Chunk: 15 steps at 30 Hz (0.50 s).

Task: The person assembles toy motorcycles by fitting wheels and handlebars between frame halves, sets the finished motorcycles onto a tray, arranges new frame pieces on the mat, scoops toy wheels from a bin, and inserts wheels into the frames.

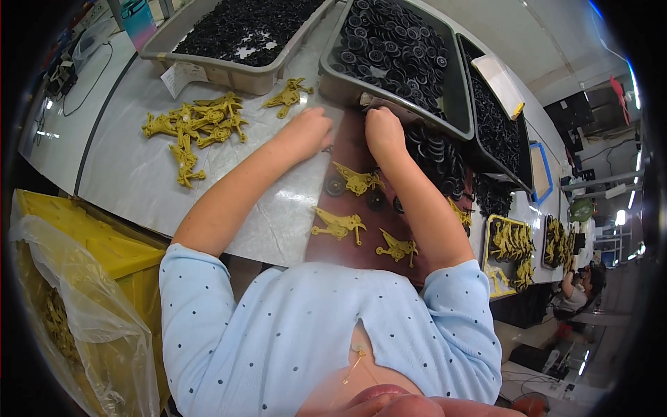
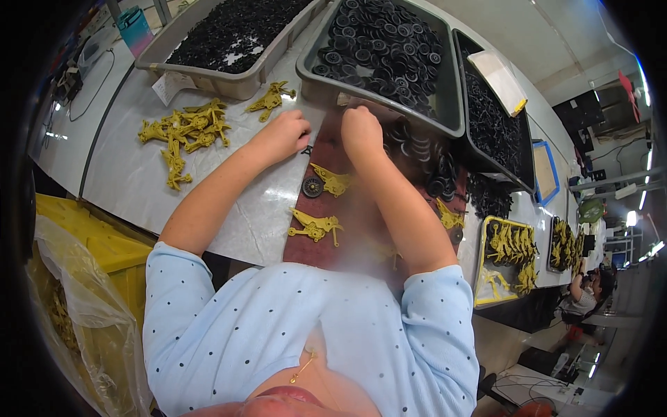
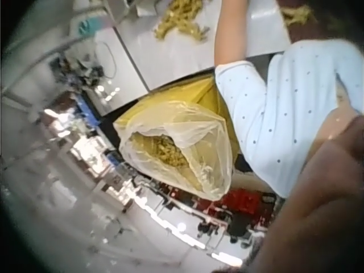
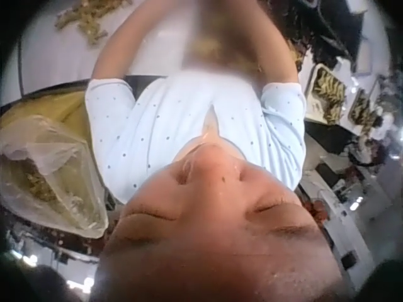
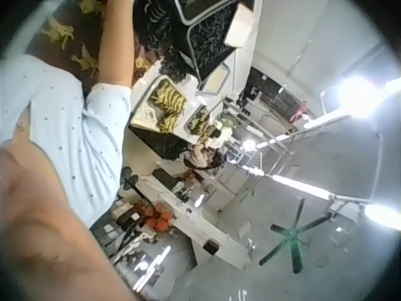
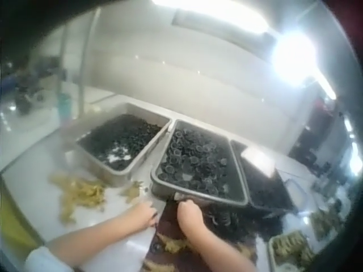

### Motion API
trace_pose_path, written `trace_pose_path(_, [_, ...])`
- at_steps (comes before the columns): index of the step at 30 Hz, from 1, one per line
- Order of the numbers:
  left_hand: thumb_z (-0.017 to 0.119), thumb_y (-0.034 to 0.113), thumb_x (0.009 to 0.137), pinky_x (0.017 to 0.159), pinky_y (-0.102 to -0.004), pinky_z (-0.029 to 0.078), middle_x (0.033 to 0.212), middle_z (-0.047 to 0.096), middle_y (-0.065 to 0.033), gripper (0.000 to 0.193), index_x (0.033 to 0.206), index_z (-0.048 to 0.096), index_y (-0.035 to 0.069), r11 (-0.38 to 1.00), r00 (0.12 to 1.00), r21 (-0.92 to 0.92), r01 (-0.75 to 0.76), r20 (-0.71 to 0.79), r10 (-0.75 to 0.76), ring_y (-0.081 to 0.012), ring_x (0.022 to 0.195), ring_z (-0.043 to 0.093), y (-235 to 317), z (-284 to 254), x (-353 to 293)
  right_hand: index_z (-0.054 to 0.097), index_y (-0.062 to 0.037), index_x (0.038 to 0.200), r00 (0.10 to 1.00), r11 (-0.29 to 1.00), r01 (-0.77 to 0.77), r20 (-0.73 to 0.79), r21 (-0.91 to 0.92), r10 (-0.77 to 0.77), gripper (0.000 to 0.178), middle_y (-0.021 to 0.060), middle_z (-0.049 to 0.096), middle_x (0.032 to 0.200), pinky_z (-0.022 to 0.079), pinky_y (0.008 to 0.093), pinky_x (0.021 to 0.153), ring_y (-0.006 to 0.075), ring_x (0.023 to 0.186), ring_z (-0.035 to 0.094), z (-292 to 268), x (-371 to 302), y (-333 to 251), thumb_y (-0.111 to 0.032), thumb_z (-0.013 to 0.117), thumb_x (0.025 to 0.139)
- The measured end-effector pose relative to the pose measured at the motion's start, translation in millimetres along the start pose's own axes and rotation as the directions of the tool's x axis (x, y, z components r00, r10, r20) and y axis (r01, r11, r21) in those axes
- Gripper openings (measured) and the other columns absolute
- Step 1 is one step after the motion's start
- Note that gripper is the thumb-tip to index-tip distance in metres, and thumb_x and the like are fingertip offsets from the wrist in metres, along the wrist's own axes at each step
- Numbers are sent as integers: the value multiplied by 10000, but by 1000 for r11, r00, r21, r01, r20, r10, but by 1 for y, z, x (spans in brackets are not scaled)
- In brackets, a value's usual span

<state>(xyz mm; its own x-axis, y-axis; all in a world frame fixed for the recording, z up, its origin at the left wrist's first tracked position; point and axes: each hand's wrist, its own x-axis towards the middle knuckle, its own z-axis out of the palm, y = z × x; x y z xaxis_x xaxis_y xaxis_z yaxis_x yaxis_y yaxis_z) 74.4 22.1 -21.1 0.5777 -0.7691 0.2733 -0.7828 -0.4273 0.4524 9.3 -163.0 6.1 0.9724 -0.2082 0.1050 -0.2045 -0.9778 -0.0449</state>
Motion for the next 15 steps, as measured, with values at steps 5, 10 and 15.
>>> trace_pose_path(5, [717,83,765,878,-397,477,1020,591,-132,207,955,668,16,984,987,-100,-146,58,153,-330,998,559,7,-2,-16,674,-5,784,982,966,178,-100,186,-162,136,198,632,852,513,446,766,369,848,629,-2,-26,1,-101,593,834])
trace_pose_path(10, [710,48,730,850,-400,486,967,581,-159,220,920,610,-5,992,989,-81,-97,103,106,-341,970,566,15,-4,-17,669,-9,789,986,949,167,-39,269,-163,145,193,626,840,499,447,786,369,865,614,3,-35,-5,-151,657,813])
trace_pose_path(15, [700,57,706,842,-396,491,951,576,-183,254,910,562,-8,999,985,-2,49,168,-48,-364,971,567,6,-10,-25,676,-20,837,994,943,109,-3,314,-114,142,187,629,915,499,425,796,362,900,610,2,-36,-8,-155,691,799])
